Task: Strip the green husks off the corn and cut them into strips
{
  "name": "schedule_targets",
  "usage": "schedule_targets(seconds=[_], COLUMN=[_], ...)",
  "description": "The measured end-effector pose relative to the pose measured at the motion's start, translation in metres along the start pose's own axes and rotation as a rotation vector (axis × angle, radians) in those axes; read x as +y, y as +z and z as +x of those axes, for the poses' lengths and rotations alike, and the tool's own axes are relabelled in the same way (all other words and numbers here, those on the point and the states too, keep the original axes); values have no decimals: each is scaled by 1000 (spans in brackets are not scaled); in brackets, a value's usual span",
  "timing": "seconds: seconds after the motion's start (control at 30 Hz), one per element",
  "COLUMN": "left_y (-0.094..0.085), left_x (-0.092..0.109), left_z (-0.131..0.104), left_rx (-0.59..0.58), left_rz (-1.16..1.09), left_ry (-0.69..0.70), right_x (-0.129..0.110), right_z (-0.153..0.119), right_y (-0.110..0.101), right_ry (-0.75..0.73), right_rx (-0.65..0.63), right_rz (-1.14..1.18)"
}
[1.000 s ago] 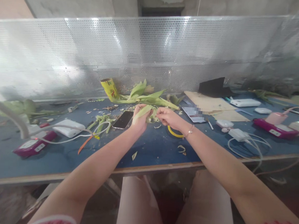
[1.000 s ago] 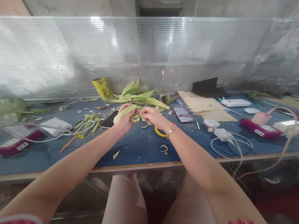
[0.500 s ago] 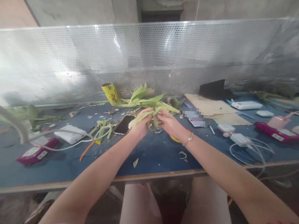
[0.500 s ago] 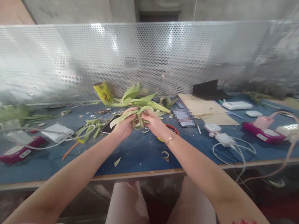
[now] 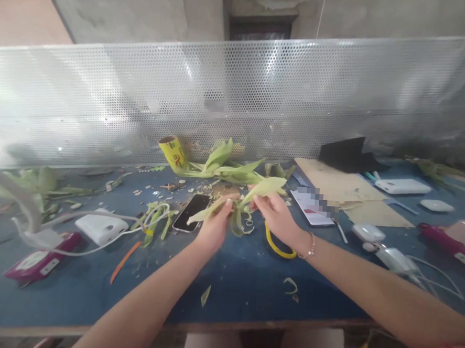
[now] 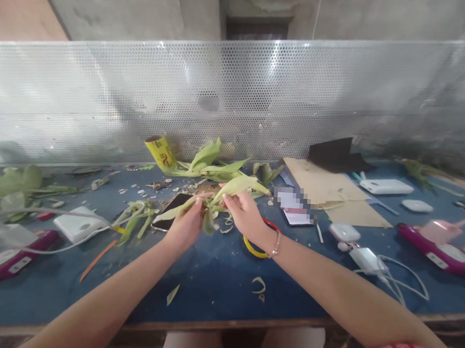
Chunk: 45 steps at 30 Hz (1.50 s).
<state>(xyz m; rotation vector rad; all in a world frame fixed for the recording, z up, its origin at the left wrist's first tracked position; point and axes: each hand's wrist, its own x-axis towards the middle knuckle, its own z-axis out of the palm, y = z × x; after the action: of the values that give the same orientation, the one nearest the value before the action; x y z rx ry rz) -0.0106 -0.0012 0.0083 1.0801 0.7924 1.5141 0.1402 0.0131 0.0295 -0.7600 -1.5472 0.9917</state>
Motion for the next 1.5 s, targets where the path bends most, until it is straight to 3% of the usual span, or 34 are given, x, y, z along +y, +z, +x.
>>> schedule_targets(seconds=[0.17,0.3,0.47,0.63,0.77,0.93,1.1,1.3,1.5], left_y=[1,0,-3,-2,-2,-2,-4,-6,-15], left_x=[4,7,11,14,10,6,3,1,8], left_z=[-5,-8,-11,-12,-9,-2,0,-3,5], left_rx=[111,211,-57,-227,-173,26,120,-40,-379], left_rz=[447,549,482,491,426,433,497,741,837], left_ry=[175,286,249,121,37,-63,37,244,405], right_x=[5,16,17,19,25,32,31,25,26], right_z=[1,-1,1,1,2,2,-8,-13,-8], right_y=[1,-3,-11,-16,-19,-18,-7,1,-7], right_ry=[-111,-67,100,56,131,323,501,454,443], right_rx=[-81,-140,-131,-124,-146,-219,-370,-318,-349], right_rz=[-160,-160,-124,-202,-156,-34,190,178,321])
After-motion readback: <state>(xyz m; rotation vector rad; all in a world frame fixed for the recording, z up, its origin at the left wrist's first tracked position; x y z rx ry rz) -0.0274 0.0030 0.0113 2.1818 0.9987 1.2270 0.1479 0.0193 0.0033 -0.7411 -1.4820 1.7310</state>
